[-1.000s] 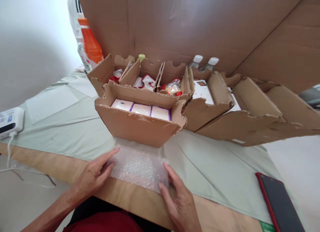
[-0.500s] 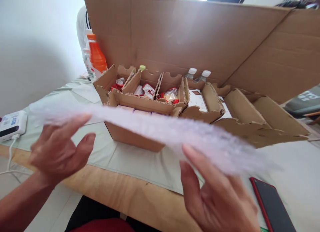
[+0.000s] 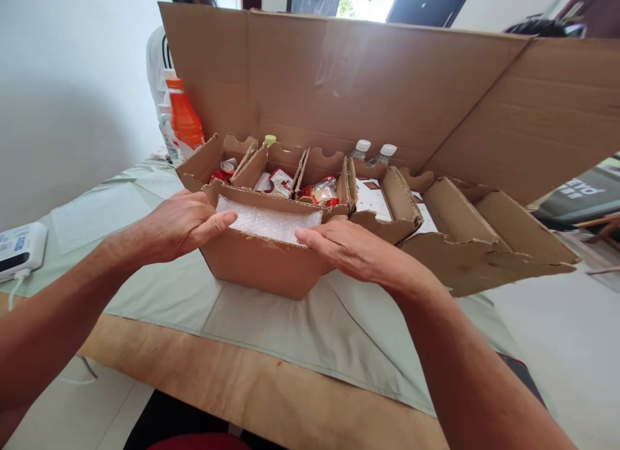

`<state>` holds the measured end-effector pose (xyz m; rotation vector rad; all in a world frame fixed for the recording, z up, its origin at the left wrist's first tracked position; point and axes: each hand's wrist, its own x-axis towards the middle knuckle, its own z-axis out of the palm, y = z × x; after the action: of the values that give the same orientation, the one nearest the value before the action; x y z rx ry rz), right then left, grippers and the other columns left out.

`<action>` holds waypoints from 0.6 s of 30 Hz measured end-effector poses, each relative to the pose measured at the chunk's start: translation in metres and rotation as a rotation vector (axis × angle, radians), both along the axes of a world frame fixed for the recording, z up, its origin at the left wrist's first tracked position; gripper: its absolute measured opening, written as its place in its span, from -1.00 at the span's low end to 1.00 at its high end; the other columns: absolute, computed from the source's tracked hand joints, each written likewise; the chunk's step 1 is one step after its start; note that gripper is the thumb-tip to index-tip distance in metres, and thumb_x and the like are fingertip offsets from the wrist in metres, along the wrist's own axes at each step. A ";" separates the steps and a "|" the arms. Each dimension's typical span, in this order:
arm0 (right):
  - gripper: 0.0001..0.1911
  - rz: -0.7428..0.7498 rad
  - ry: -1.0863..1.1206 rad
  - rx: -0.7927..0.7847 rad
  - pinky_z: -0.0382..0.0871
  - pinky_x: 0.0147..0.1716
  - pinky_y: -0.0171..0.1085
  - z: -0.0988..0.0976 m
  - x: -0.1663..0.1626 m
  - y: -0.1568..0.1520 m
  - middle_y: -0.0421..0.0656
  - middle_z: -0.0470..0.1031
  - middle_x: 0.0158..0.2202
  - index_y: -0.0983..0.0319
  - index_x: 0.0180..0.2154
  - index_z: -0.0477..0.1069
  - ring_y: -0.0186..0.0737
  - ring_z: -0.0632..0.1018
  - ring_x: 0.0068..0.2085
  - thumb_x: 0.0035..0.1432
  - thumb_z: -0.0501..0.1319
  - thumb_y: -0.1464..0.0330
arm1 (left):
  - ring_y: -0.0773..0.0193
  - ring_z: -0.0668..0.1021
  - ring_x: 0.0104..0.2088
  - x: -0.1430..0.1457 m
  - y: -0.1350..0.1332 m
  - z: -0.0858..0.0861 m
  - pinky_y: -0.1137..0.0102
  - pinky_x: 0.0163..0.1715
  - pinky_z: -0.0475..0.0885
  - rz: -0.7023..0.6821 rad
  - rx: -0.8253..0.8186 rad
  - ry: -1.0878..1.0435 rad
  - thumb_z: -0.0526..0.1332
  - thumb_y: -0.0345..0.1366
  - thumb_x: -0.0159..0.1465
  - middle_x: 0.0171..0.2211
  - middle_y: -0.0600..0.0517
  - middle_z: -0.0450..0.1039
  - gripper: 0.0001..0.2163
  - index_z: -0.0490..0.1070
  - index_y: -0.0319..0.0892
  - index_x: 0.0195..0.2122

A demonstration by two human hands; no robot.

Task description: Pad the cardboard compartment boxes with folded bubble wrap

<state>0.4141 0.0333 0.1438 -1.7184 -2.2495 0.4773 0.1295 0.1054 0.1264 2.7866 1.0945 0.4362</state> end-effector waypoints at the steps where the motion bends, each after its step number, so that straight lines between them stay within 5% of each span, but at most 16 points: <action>1: -0.37 0.046 -0.013 -0.077 0.27 -0.46 -0.26 0.002 -0.002 0.003 -0.21 0.36 -0.52 0.18 -0.54 0.26 -0.25 0.40 -0.47 0.38 -0.05 -0.13 | 0.18 0.29 -0.51 0.001 0.001 0.001 0.24 -0.29 0.20 -0.008 -0.009 0.036 -0.16 0.08 0.45 -0.68 0.03 0.18 -0.39 0.17 -0.10 -0.69; 4: -0.41 0.112 -0.023 -0.138 0.36 -0.33 -0.20 0.003 -0.003 0.005 -0.16 0.51 -0.36 0.18 -0.38 0.41 -0.14 0.52 -0.33 0.42 -0.12 -0.06 | 0.11 0.40 -0.39 -0.003 0.000 0.003 0.21 -0.21 0.25 -0.015 0.015 0.122 -0.16 0.10 0.46 -0.58 0.00 0.34 -0.39 0.36 -0.11 -0.60; 8: -0.45 -0.017 -0.163 0.187 0.38 -0.03 0.06 0.003 -0.002 -0.015 -0.06 0.62 -0.03 0.16 -0.02 0.54 0.12 0.59 -0.02 0.41 -0.09 0.02 | -0.02 0.48 -0.13 -0.013 -0.011 0.006 0.08 -0.02 0.29 0.059 0.213 0.040 -0.13 0.12 0.45 -0.23 -0.09 0.49 -0.44 0.53 -0.12 -0.30; 11: -0.47 -0.070 -0.162 0.370 0.40 -0.07 0.02 0.013 -0.005 -0.031 -0.06 0.63 -0.03 0.13 -0.05 0.58 0.11 0.60 -0.04 0.41 -0.05 0.00 | -0.05 0.47 0.03 -0.014 -0.018 0.010 0.03 0.12 0.25 -0.021 0.263 -0.067 -0.11 0.11 0.46 -0.06 -0.11 0.50 -0.47 0.55 -0.14 -0.12; 14: -0.45 0.035 -0.063 0.279 0.41 -0.18 -0.12 0.020 -0.009 -0.028 -0.11 0.64 -0.12 0.13 -0.18 0.58 -0.01 0.61 -0.13 0.43 -0.07 -0.02 | 0.04 0.53 -0.06 -0.007 -0.019 0.011 0.07 0.15 0.22 -0.176 0.181 -0.004 -0.10 0.08 0.48 -0.17 -0.05 0.54 -0.48 0.55 -0.12 -0.21; 18: -0.34 0.133 -0.077 -0.089 0.31 -0.42 -0.25 0.017 -0.012 -0.003 -0.17 0.56 -0.39 0.17 -0.41 0.48 -0.19 0.53 -0.38 0.43 -0.14 -0.09 | 0.14 0.53 -0.33 0.004 -0.011 0.006 0.07 0.10 0.23 -0.194 0.119 0.115 -0.10 0.07 0.48 -0.41 0.02 0.53 -0.47 0.51 -0.13 -0.34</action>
<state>0.4016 0.0300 0.1612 -1.6624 -2.4421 0.5568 0.1340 0.0941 0.1321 3.0192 0.8318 0.3327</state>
